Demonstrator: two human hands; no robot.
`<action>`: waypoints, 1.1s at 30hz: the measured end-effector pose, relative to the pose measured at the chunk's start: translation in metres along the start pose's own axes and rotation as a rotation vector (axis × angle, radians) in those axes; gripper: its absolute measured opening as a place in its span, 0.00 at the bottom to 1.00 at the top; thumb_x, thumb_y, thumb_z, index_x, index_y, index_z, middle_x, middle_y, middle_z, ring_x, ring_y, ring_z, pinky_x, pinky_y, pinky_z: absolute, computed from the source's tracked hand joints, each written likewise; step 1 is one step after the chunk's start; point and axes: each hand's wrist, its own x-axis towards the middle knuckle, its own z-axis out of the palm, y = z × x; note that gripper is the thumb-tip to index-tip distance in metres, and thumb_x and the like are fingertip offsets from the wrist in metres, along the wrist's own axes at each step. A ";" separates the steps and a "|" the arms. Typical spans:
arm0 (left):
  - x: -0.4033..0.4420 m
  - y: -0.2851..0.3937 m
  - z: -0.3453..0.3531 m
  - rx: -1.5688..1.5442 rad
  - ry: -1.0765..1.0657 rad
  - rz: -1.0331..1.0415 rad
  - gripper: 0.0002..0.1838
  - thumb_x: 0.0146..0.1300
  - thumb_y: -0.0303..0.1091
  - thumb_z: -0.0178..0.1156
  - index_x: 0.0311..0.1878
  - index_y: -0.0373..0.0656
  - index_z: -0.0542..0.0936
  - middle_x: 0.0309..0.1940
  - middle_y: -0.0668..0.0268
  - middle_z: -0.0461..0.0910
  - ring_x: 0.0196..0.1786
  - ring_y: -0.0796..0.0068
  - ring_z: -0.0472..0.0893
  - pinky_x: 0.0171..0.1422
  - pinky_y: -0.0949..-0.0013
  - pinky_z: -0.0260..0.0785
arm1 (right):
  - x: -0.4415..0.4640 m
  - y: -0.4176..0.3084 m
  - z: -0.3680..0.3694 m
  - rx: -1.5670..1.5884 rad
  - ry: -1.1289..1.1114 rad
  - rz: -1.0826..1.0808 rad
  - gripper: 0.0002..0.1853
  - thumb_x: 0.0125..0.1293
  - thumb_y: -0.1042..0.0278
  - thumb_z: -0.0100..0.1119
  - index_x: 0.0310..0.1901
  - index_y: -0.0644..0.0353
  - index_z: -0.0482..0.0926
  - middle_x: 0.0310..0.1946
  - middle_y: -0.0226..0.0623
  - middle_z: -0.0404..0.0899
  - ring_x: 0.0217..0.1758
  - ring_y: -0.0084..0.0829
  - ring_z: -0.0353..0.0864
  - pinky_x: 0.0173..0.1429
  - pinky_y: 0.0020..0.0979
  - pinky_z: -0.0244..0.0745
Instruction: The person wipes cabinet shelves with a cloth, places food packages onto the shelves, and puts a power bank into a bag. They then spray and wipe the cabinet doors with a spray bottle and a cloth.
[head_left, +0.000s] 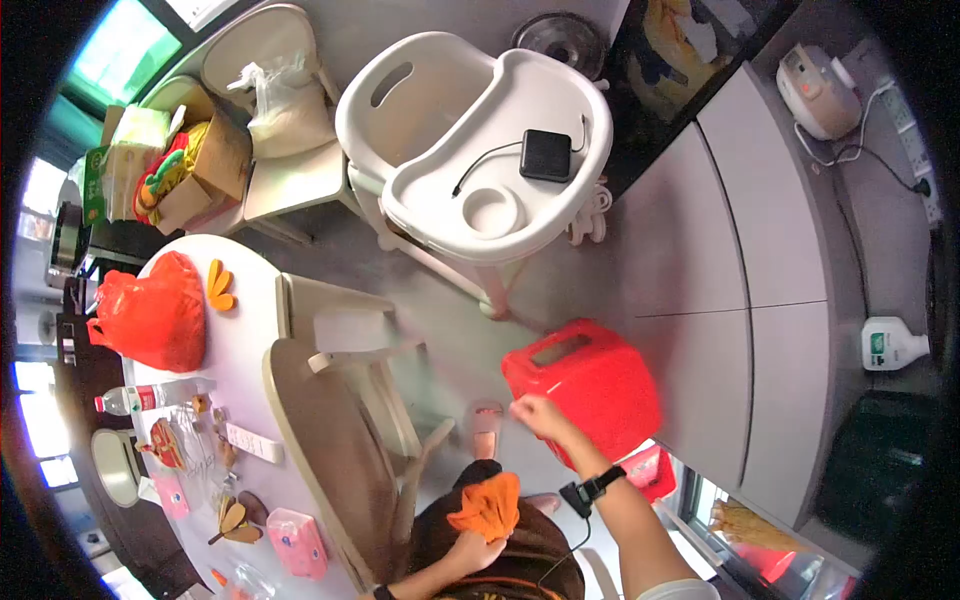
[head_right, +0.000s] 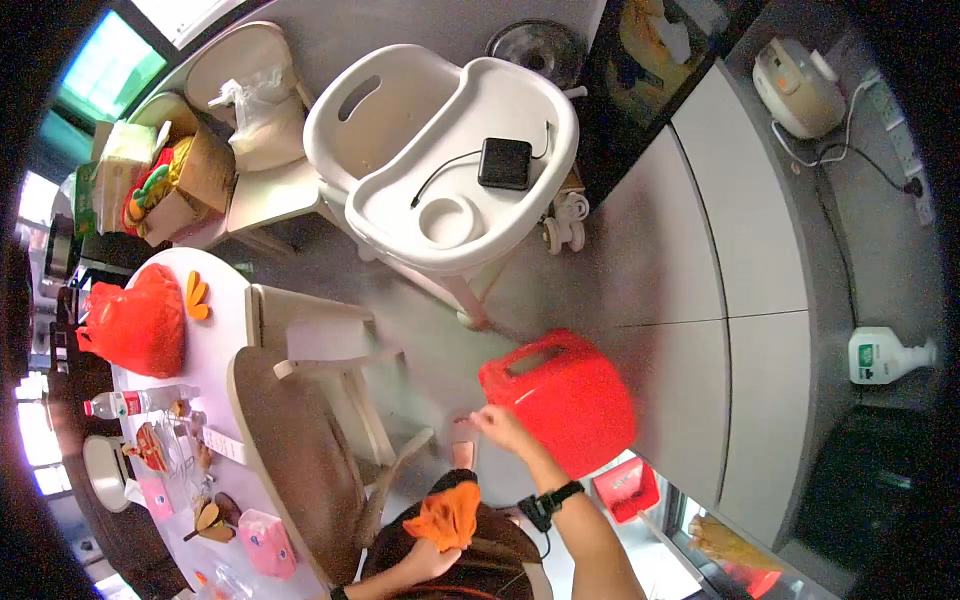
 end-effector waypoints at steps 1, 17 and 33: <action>0.008 0.024 -0.011 0.013 0.073 -0.017 0.14 0.59 0.41 0.54 0.46 0.48 0.79 0.35 0.55 0.81 0.38 0.51 0.80 0.43 0.54 0.72 | -0.015 -0.010 0.013 0.075 -0.159 0.017 0.17 0.70 0.54 0.49 0.38 0.60 0.80 0.31 0.32 0.81 0.36 0.25 0.79 0.45 0.29 0.75; 0.054 0.152 -0.011 0.534 -0.200 0.114 0.11 0.50 0.35 0.57 0.34 0.38 0.78 0.30 0.55 0.80 0.34 0.55 0.81 0.37 0.54 0.73 | -0.177 -0.112 -0.061 0.138 -0.504 0.049 0.21 0.56 0.76 0.54 0.54 0.68 0.69 0.45 0.36 0.76 0.48 0.26 0.75 0.52 0.29 0.72; 0.405 0.246 -0.180 0.413 0.818 0.309 0.30 0.54 0.41 0.63 0.58 0.41 0.66 0.49 0.45 0.67 0.53 0.44 0.70 0.55 0.49 0.67 | -0.259 -0.008 -0.160 0.833 0.452 0.183 0.23 0.54 0.84 0.43 0.54 0.67 0.68 0.49 0.39 0.73 0.52 0.33 0.75 0.60 0.36 0.70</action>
